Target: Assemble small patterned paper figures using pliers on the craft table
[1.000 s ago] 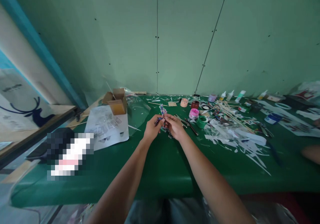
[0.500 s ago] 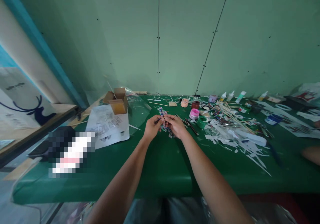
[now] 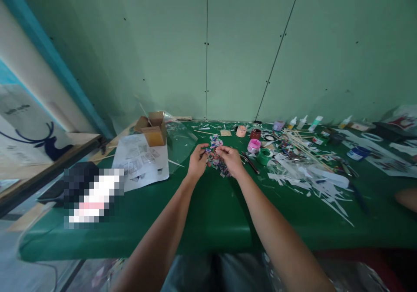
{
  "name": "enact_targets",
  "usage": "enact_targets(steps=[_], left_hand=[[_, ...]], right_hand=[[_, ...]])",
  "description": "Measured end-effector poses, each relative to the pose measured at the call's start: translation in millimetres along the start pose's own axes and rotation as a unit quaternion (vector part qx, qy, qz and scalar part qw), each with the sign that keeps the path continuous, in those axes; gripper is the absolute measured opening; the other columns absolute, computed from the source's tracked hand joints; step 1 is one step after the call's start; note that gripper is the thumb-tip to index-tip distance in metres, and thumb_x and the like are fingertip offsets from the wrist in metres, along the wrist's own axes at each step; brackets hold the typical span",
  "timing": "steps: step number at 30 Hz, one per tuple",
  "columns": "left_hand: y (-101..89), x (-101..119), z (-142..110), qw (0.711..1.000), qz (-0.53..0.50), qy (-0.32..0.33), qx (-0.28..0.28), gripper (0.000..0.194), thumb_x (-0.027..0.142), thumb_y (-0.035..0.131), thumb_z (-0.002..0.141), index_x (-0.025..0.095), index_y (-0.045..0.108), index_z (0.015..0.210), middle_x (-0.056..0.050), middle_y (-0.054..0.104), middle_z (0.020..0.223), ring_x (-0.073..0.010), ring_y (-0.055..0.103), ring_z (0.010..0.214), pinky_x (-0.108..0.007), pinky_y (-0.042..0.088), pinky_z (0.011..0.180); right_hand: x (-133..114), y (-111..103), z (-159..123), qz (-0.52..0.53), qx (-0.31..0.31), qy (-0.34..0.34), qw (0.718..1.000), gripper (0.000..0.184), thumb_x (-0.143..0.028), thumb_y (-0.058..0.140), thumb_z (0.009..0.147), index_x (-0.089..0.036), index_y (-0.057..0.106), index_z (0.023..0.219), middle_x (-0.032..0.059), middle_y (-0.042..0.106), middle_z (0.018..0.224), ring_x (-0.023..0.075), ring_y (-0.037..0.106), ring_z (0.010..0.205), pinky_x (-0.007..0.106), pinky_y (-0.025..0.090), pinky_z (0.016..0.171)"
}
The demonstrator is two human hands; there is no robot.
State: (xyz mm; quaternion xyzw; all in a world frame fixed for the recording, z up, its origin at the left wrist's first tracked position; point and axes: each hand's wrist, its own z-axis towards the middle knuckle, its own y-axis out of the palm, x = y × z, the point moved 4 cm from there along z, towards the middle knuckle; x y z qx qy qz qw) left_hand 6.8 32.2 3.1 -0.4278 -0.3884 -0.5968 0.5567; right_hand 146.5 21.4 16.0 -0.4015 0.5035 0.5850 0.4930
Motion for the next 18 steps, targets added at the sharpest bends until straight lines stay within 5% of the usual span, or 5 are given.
enact_targets(steps=[6,18], left_hand=[[-1.6,-2,2,1.000,0.004,-0.007,0.024,0.022,0.030,0.060,0.076,0.016,0.055,0.092,-0.001,0.064,0.070,-0.0109,0.060,0.052,-0.021,0.047,0.050],[3.2,7,-3,0.997,-0.030,-0.055,0.039,0.033,0.034,0.069,0.070,0.012,0.067,0.095,-0.007,0.068,0.086,-0.0144,0.063,0.058,-0.028,0.055,0.047]], right_hand=[[9,4,1,0.154,-0.024,0.055,0.986,0.029,-0.037,0.082,0.054,-0.020,0.066,0.071,-0.0013,0.065,0.074,0.0130,0.058,0.066,0.029,0.048,0.070],[20,1,5,0.187,-0.019,0.079,0.979,0.028,-0.035,0.083,0.055,-0.020,0.065,0.070,-0.0028,0.061,0.066,0.0107,0.054,0.057,0.027,0.047,0.059]])
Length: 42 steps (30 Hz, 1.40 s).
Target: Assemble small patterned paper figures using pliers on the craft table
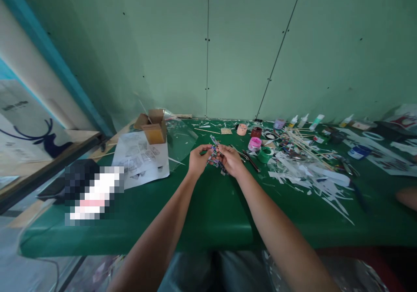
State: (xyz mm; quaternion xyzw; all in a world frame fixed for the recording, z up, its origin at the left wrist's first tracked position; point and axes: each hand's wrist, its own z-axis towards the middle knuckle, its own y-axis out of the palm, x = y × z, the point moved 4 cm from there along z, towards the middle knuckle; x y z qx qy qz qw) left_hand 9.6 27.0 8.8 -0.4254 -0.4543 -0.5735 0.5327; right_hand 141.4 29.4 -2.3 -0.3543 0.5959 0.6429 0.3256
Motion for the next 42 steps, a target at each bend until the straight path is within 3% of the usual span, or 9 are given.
enact_targets(steps=[7,12,15,18,21,25,29,35,42], left_hand=[[2.9,3,-2,1.000,-0.025,-0.015,-0.009,0.031,0.030,0.068,0.071,0.012,0.066,0.095,-0.007,0.069,0.081,-0.0166,0.066,0.058,-0.029,0.056,0.050],[4.0,3,-2,0.999,-0.033,-0.018,-0.026,0.032,0.031,0.069,0.070,0.012,0.067,0.096,-0.007,0.070,0.084,-0.0170,0.067,0.060,-0.029,0.056,0.051],[3.4,0,-1,0.999,-0.032,-0.025,-0.027,0.033,0.031,0.071,0.069,0.012,0.067,0.096,-0.007,0.070,0.084,-0.0165,0.067,0.059,-0.029,0.056,0.052],[2.5,-2,-1,0.999,-0.038,-0.025,-0.025,0.036,0.032,0.073,0.066,0.012,0.067,0.096,-0.007,0.070,0.083,-0.0159,0.066,0.059,-0.028,0.055,0.053],[3.3,-3,-1,0.997,-0.060,-0.034,-0.034,0.039,0.036,0.075,0.063,0.013,0.067,0.094,-0.005,0.070,0.081,-0.0159,0.066,0.062,-0.026,0.054,0.055],[3.5,-3,-2,0.994,-0.085,-0.055,-0.027,0.043,0.040,0.078,0.058,0.013,0.067,0.090,-0.005,0.070,0.080,-0.0146,0.065,0.062,-0.026,0.053,0.056],[2.0,-5,0,0.995,-0.073,-0.061,-0.021,0.046,0.044,0.078,0.057,0.013,0.067,0.089,-0.005,0.070,0.078,-0.0145,0.063,0.061,-0.026,0.052,0.054],[2.1,0,1,0.997,-0.057,-0.002,-0.048,0.038,0.040,0.077,0.061,0.015,0.068,0.089,-0.006,0.072,0.084,-0.0160,0.065,0.077,-0.029,0.053,0.073],[-3.1,-5,2,0.999,-0.011,-0.014,-0.040,0.036,0.043,0.078,0.059,0.013,0.067,0.077,-0.003,0.069,0.071,-0.0118,0.061,0.065,-0.023,0.049,0.063]], right_hand=[[1,0,-1,-0.038,0.006,-0.009,0.999,0.029,-0.039,0.081,0.057,-0.019,0.066,0.073,-0.0022,0.064,0.068,0.0113,0.054,0.056,0.028,0.048,0.060],[-2,-4,0,-0.114,0.046,-0.051,0.991,0.029,-0.042,0.076,0.060,-0.019,0.067,0.075,-0.0007,0.066,0.072,0.0129,0.054,0.058,0.028,0.044,0.059],[-12,-2,-3,-0.228,0.056,-0.120,0.965,0.024,-0.041,0.069,0.066,-0.019,0.068,0.076,0.0007,0.068,0.075,0.0160,0.057,0.065,0.029,0.044,0.064],[-24,4,-8,-0.344,0.058,-0.193,0.917,0.019,-0.037,0.064,0.071,-0.019,0.068,0.073,0.0019,0.069,0.076,0.0188,0.059,0.074,0.030,0.044,0.073],[-28,9,-10,-0.391,0.052,-0.215,0.893,0.014,-0.033,0.061,0.072,-0.020,0.067,0.072,0.0030,0.070,0.079,0.0198,0.059,0.076,0.030,0.043,0.074],[-24,7,-9,-0.363,0.062,-0.212,0.905,0.014,-0.031,0.064,0.070,-0.021,0.063,0.081,0.0018,0.066,0.079,0.0178,0.057,0.075,0.028,0.043,0.072],[-15,0,-5,-0.258,0.088,-0.171,0.947,0.049,-0.033,0.072,0.063,-0.023,0.054,0.107,-0.0012,0.061,0.078,0.0160,0.057,0.073,0.026,0.044,0.068],[-11,-1,-4,-0.262,0.046,-0.109,0.958,0.031,-0.045,0.068,0.067,-0.017,0.065,0.080,0.0024,0.066,0.076,0.0173,0.056,0.068,0.027,0.042,0.064],[-14,0,-5,-0.382,0.008,-0.122,0.916,0.031,-0.046,0.061,0.071,-0.018,0.057,0.058,-0.0025,0.054,0.052,0.0131,0.044,0.052,0.024,0.031,0.052]])
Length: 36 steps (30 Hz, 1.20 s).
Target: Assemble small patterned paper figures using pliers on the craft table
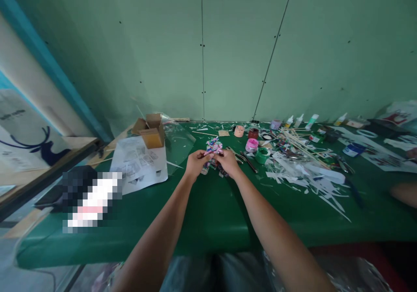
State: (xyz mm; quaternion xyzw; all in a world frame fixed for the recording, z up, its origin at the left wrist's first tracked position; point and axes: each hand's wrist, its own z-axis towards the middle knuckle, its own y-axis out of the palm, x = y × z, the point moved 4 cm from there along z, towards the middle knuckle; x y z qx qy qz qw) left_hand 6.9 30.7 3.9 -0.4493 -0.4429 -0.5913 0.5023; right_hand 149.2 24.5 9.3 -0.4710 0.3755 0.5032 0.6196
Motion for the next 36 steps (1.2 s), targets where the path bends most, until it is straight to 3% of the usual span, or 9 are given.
enact_targets(steps=[5,9,19,25,32,36], left_hand=[[-5.3,-1,5,1.000,-0.003,0.014,0.023,0.036,0.042,0.078,0.060,0.015,0.070,0.082,-0.004,0.070,0.077,-0.0129,0.062,0.070,-0.023,0.048,0.063],[-7.0,2,5,0.998,0.034,0.037,0.044,0.033,0.043,0.076,0.062,0.015,0.070,0.078,-0.002,0.067,0.067,-0.0115,0.058,0.059,-0.022,0.045,0.054],[0.1,4,4,0.998,-0.019,0.050,-0.014,0.031,0.040,0.077,0.061,0.015,0.070,0.079,-0.002,0.070,0.074,-0.0131,0.061,0.067,-0.024,0.048,0.066],[-2.4,3,4,0.998,0.006,0.062,0.010,0.029,0.040,0.076,0.063,0.015,0.070,0.078,-0.002,0.069,0.072,-0.0138,0.060,0.065,-0.026,0.049,0.064],[-2.0,1,5,0.997,0.023,0.061,0.029,0.029,0.039,0.075,0.063,0.015,0.069,0.078,0.000,0.065,0.068,-0.0120,0.058,0.062,-0.023,0.046,0.060],[-1.7,2,5,0.996,0.002,0.086,0.024,0.025,0.035,0.075,0.063,0.015,0.064,0.074,-0.002,0.067,0.081,-0.0116,0.060,0.070,-0.023,0.047,0.066]], right_hand=[[-6,1,-1,0.002,-0.024,-0.007,1.000,0.026,-0.039,0.059,0.071,-0.019,0.054,0.055,-0.0037,0.048,0.050,0.0125,0.041,0.052,0.024,0.030,0.052],[-10,2,-1,0.030,-0.016,-0.028,0.999,0.015,-0.031,0.058,0.069,-0.020,0.057,0.058,-0.0032,0.052,0.055,0.0131,0.043,0.055,0.024,0.033,0.055],[-10,-1,-1,0.026,0.004,-0.042,0.999,0.028,-0.045,0.059,0.074,-0.019,0.065,0.064,0.0009,0.061,0.062,0.0165,0.051,0.060,0.026,0.038,0.058],[-9,1,1,0.035,-0.002,-0.049,0.998,0.027,-0.045,0.060,0.075,-0.020,0.069,0.079,0.0029,0.068,0.075,0.0191,0.057,0.068,0.029,0.043,0.065],[-7,0,2,0.052,0.003,-0.047,0.998,0.024,-0.043,0.063,0.074,-0.020,0.069,0.080,0.0034,0.068,0.076,0.0195,0.058,0.070,0.028,0.043,0.065],[-7,0,2,0.040,-0.001,-0.061,0.997,0.024,-0.042,0.061,0.076,-0.020,0.068,0.077,0.0021,0.068,0.074,0.0188,0.057,0.069,0.028,0.042,0.067]])
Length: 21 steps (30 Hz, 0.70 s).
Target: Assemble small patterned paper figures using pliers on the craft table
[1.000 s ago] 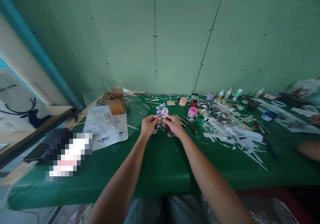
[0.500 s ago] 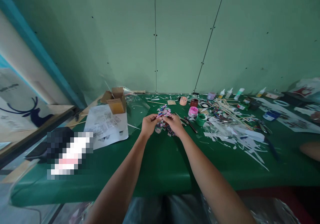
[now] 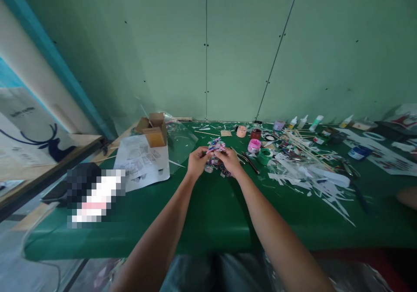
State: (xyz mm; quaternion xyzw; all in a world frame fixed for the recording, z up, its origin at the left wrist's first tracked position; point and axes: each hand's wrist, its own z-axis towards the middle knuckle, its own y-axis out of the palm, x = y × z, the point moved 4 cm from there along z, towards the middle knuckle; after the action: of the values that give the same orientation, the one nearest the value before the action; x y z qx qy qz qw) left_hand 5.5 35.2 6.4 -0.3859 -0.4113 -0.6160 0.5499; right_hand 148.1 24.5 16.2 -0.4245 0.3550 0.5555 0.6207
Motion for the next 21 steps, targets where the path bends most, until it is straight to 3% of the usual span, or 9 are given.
enact_targets(steps=[6,11,16,21], left_hand=[[-0.7,-2.0,0.8,0.999,0.036,0.003,0.001,0.022,0.034,0.072,0.066,0.016,0.060,0.071,0.003,0.057,0.059,-0.0088,0.051,0.055,-0.021,0.041,0.056],[-0.1,-3.7,2.2,0.996,0.081,-0.001,-0.037,0.020,0.034,0.068,0.069,0.015,0.063,0.075,0.003,0.057,0.063,-0.0097,0.049,0.058,-0.021,0.037,0.057],[-2.7,-2.8,1.4,0.986,0.161,0.000,-0.048,0.028,0.040,0.064,0.073,0.014,0.060,0.063,0.005,0.045,0.054,-0.0084,0.039,0.053,-0.021,0.028,0.052],[0.6,-2.0,-0.3,0.995,0.084,-0.001,-0.058,0.028,0.041,0.065,0.072,0.014,0.060,0.067,0.004,0.047,0.057,-0.0083,0.040,0.055,-0.021,0.029,0.052]], right_hand=[[-1.1,-0.4,0.4,-0.067,0.014,-0.016,0.998,0.026,-0.042,0.057,0.079,-0.019,0.066,0.071,0.0023,0.066,0.067,0.0190,0.054,0.063,0.027,0.039,0.061],[-3.5,-1.1,-1.9,-0.131,0.034,-0.058,0.989,0.024,-0.040,0.054,0.083,-0.020,0.068,0.078,0.0064,0.069,0.082,0.0228,0.059,0.076,0.030,0.040,0.070],[-4.1,-0.9,-3.8,-0.174,0.041,-0.091,0.980,0.025,-0.039,0.050,0.086,-0.020,0.066,0.081,0.0075,0.068,0.087,0.0223,0.060,0.084,0.031,0.042,0.077],[-4.5,-1.7,-2.8,-0.158,0.047,-0.071,0.984,0.029,-0.042,0.049,0.086,-0.018,0.065,0.080,0.0059,0.067,0.081,0.0205,0.060,0.076,0.028,0.042,0.070]])
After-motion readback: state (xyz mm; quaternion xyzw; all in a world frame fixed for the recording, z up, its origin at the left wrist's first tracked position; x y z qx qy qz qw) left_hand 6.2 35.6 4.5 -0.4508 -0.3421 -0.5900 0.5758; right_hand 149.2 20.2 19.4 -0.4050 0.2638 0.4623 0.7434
